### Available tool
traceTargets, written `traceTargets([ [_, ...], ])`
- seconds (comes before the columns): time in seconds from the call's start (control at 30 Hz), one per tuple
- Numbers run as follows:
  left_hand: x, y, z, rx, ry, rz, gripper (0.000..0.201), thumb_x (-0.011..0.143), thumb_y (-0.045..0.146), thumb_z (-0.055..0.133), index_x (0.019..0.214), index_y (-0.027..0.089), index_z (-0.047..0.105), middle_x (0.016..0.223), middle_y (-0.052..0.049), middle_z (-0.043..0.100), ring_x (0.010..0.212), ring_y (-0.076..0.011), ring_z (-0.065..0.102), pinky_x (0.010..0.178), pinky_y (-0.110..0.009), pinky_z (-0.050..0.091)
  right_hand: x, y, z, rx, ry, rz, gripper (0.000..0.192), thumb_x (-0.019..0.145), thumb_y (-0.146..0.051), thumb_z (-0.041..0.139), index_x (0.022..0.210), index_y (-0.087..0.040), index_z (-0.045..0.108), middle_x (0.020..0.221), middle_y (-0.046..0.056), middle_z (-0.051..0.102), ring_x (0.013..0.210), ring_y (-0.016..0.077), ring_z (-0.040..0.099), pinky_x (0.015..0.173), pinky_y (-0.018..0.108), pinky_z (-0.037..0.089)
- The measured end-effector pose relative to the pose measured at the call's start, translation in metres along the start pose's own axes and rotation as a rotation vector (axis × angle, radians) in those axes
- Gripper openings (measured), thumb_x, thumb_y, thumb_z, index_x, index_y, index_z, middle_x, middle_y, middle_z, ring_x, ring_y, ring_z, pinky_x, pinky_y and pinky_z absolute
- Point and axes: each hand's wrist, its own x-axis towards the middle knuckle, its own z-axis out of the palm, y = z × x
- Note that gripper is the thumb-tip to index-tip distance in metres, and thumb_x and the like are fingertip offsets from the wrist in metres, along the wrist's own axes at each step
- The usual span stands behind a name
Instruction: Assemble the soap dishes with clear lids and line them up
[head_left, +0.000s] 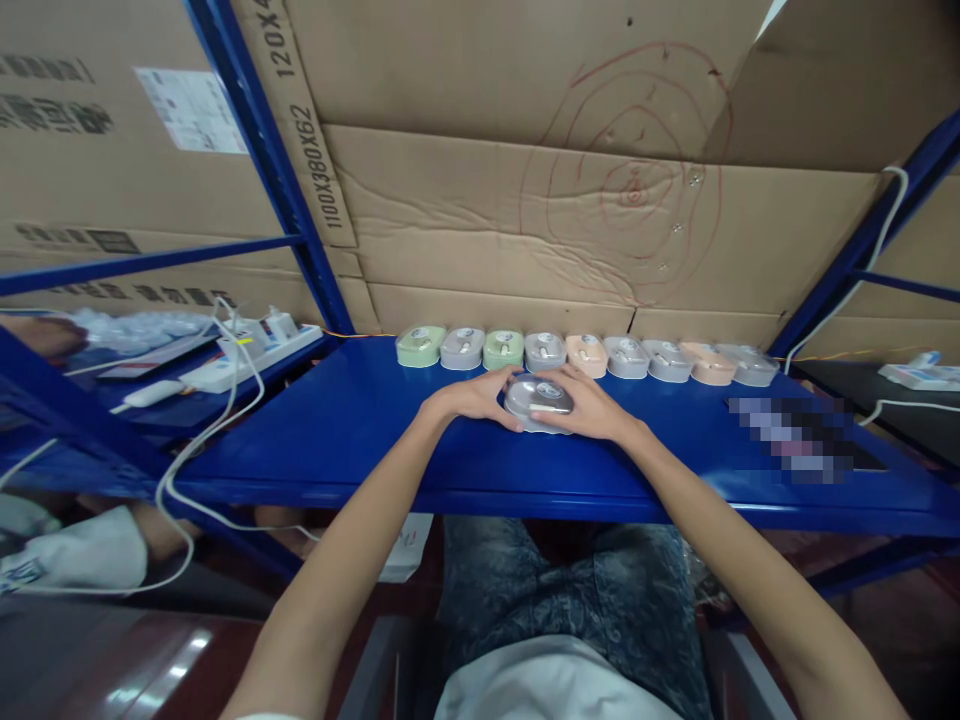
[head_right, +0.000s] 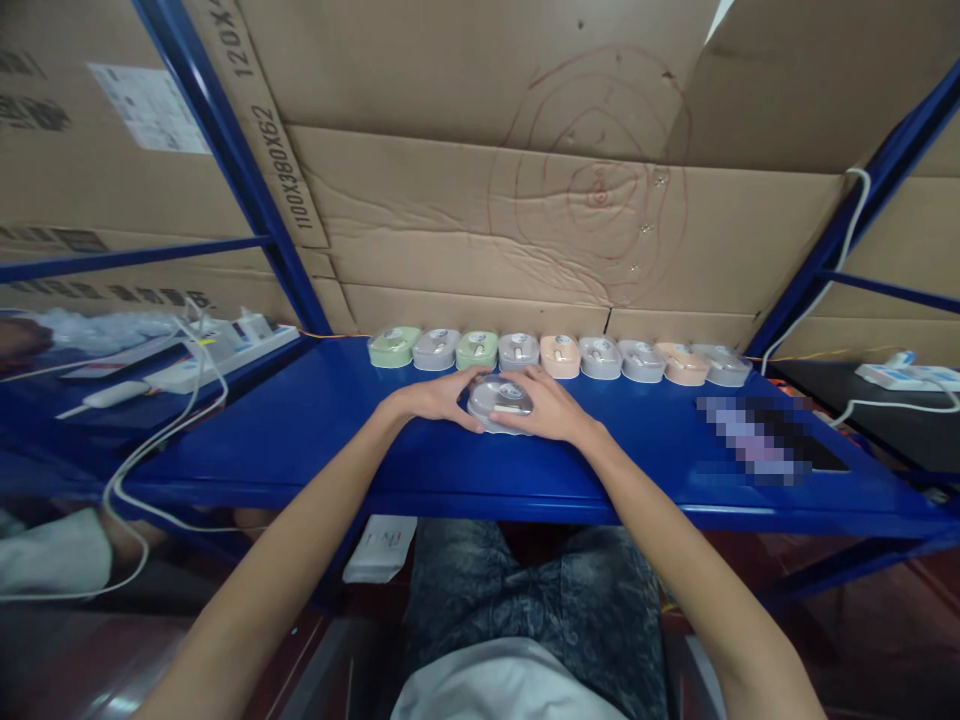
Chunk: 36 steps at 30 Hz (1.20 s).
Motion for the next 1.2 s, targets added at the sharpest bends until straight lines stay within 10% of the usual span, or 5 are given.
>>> traceTargets([
  [0.77,-0.004,0.025,0.002,0.108,0.022,0.044,0.094,0.065,0.056,0.099,0.147,0.024,0.066,0.15,-0.014,0.07,0.142,-0.0424,0.063,0.124,-0.057,0.046,-0.008,-0.005,0.006,-0.099,-0.03,-0.038,0.078,0.101,-0.07,0.072,0.165,-0.028,0.058,0.162,0.016,0.062,0.148,0.0416,0.061,0.125,0.064,0.05],
  [1.2,0.0,0.033,0.023,0.188,0.055,0.114,0.113,0.073,0.064,0.094,0.168,0.027,0.046,0.17,-0.018,0.052,0.161,-0.0473,0.042,0.132,-0.062,0.034,-0.01,-0.006,0.005,0.047,-0.045,0.028,0.066,0.114,-0.07,0.043,0.164,-0.029,0.054,0.163,0.014,0.061,0.151,0.0382,0.058,0.127,0.065,0.046],
])
